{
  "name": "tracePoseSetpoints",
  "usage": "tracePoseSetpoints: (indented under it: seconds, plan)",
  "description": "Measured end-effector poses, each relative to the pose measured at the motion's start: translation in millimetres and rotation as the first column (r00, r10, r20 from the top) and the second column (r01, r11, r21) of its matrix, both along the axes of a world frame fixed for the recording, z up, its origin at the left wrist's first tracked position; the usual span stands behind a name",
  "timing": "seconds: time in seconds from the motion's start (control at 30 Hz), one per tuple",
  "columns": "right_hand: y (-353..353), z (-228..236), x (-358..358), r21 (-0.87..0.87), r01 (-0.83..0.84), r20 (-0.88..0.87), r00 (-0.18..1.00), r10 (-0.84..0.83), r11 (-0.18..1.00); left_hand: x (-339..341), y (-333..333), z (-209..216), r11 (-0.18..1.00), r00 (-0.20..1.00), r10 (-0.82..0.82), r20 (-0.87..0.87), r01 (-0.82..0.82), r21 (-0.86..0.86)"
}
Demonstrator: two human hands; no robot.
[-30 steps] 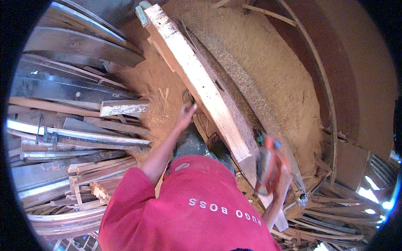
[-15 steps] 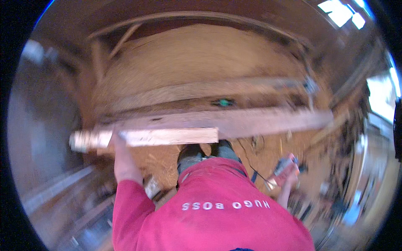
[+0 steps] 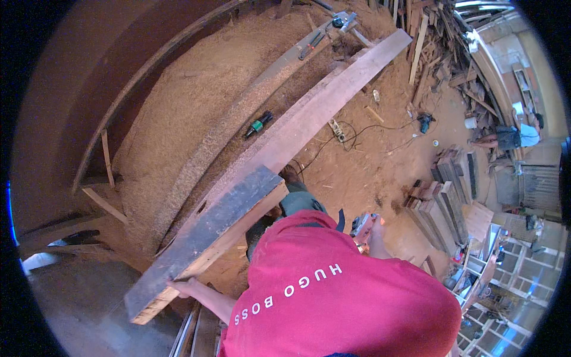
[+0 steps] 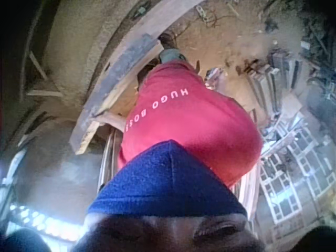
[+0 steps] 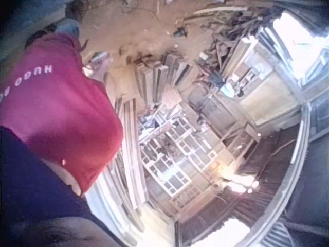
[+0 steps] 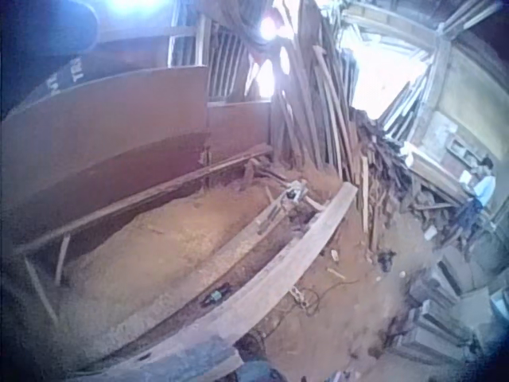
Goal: The person uses an electric planer on a piece of wood, applies oil from a bottle to the planer, and later moves stacks of wooden boards in a workshop.
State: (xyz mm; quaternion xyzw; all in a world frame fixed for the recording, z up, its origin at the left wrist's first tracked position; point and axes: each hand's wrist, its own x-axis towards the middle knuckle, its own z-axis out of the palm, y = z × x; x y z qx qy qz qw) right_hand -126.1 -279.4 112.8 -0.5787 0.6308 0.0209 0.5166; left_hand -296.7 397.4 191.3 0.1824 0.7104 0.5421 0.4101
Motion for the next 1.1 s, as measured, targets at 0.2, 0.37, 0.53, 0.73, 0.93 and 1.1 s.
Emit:
tracePoseSetpoints:
  seconds: [0.2, 0.37, 0.53, 0.73, 0.93, 1.1]
  plan:
    - [14, 23, 34, -0.166, -0.28, -0.075, 0.96, 0.271, 0.946, 29, 58, 169, 0.758, 0.913, -0.373, -0.166, 0.403, 0.512]
    - [-37, -10, 36, -0.502, -0.333, 0.044, 0.912, 0.408, 0.798, 69, 74, 265, 0.454, 0.763, -0.553, -0.334, 0.612, 0.648]
    - [-15, 1, 42, -0.527, -0.284, -0.045, 0.95, 0.308, 0.801, 149, 25, 267, 0.047, 0.099, -0.409, -0.907, 0.995, 0.087]
    - [13, 58, 33, -0.225, -0.172, 0.175, 0.961, 0.214, 0.959, 257, -74, 117, -0.387, -0.609, -0.475, -0.635, 0.793, -0.47]
    - [58, 109, 46, -0.348, -0.246, 0.303, 0.884, 0.357, 0.905, 248, -80, -13, -0.565, -0.809, -0.254, -0.53, 0.569, -0.598]
    - [64, 151, 64, -0.428, -0.287, 0.317, 0.84, 0.44, 0.857, 215, -63, -36, -0.524, -0.862, -0.236, -0.449, 0.502, -0.688]
